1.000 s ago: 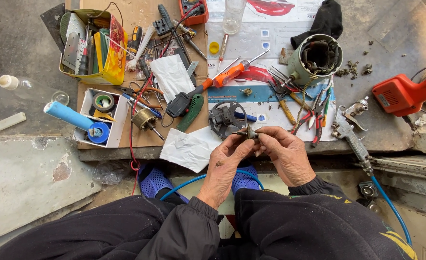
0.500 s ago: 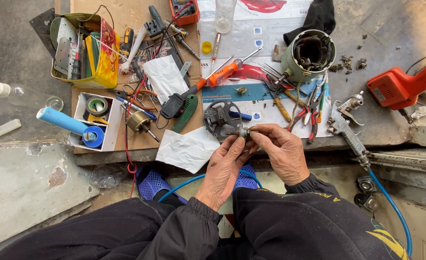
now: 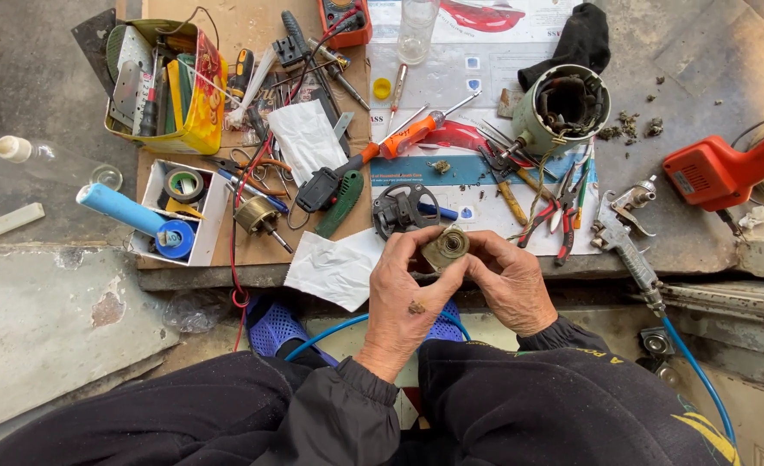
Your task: Inspecting and probing the internal components of a small motor or electrical device on a makeshift workbench.
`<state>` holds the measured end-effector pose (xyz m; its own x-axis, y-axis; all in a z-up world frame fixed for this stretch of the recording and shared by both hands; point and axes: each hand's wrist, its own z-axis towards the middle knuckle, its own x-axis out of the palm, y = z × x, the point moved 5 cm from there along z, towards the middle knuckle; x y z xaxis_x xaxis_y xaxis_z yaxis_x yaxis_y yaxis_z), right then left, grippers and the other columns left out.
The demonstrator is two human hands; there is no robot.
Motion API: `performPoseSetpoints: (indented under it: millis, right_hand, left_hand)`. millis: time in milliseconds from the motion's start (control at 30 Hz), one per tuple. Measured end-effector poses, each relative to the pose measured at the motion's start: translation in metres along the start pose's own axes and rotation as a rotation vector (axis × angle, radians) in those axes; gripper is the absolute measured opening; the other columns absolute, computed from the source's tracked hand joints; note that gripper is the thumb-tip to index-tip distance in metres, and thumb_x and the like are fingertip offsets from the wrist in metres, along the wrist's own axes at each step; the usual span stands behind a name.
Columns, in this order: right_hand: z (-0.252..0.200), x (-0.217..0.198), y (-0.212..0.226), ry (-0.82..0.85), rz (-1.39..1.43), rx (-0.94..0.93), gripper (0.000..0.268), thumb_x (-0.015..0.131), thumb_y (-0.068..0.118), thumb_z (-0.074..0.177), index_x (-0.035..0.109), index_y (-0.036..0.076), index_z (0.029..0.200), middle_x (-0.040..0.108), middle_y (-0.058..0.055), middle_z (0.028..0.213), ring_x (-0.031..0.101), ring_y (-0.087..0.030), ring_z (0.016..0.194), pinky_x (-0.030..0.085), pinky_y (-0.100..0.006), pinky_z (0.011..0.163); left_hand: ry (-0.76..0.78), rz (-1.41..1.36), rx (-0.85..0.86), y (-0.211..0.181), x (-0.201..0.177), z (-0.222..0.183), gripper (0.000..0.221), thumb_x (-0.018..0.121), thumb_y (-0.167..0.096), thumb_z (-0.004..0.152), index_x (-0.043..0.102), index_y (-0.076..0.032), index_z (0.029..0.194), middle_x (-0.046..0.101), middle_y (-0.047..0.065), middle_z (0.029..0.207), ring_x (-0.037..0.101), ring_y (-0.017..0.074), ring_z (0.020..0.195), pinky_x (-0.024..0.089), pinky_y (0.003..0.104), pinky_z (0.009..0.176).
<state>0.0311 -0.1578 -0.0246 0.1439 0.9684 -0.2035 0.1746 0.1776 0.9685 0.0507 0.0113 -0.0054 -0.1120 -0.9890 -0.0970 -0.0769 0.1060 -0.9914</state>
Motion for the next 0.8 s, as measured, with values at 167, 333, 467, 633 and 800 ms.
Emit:
performPoseSetpoints:
  millis: [167,333,467,633,800]
  right_hand:
    - [0.001,-0.002,-0.020,0.012,-0.002,-0.007,0.018,0.079,0.009,0.103,0.085,0.006,0.120,0.083,-0.014,0.088,0.076,-0.015,0.085,0.068,-0.041,0.083]
    - [0.000,-0.002,-0.027,0.020,0.037,0.018,0.017,0.078,0.007,0.103,0.084,0.007,0.119,0.085,-0.013,0.091,0.073,-0.013,0.091,0.068,-0.040,0.085]
    - [0.000,-0.004,-0.027,0.018,0.035,0.018,0.016,0.078,0.004,0.103,0.085,0.006,0.118,0.085,-0.012,0.088,0.073,-0.011,0.085,0.068,-0.039,0.082]
    - [-0.002,0.000,-0.017,-0.017,0.018,0.020,0.009,0.082,0.003,0.099,0.085,0.006,0.108,0.083,-0.007,0.086,0.070,-0.008,0.085,0.067,-0.034,0.084]
    - [-0.002,-0.001,-0.014,-0.025,-0.023,0.002,0.006,0.083,0.006,0.100,0.085,0.010,0.104,0.082,-0.006,0.084,0.067,-0.006,0.086,0.066,-0.033,0.085]
  left_hand:
    - [0.025,-0.022,0.007,0.001,0.004,-0.003,0.049,0.090,-0.028,0.091,0.075,-0.011,0.134,0.068,0.014,0.107,0.076,0.0339,0.103,0.064,0.044,0.090]
    - [0.087,-0.119,-0.054,0.001,0.006,-0.003,0.053,0.089,-0.028,0.092,0.070,-0.012,0.140,0.069,0.017,0.116,0.075,0.0359,0.113,0.063,0.046,0.097]
    - [0.093,-0.224,-0.178,0.011,0.011,-0.003,0.058,0.091,-0.025,0.090,0.070,-0.009,0.142,0.072,0.020,0.118,0.074,0.0291,0.114,0.064,0.045,0.097]
    - [0.068,-0.346,-0.272,0.026,0.011,-0.002,0.051,0.093,-0.023,0.090,0.075,-0.007,0.134,0.073,0.013,0.107,0.069,0.0171,0.103,0.064,0.039,0.094]
    - [0.051,-0.389,-0.289,0.036,0.014,-0.004,0.038,0.097,-0.027,0.088,0.082,-0.012,0.120,0.074,0.007,0.101,0.072,0.0140,0.100,0.065,0.037,0.092]
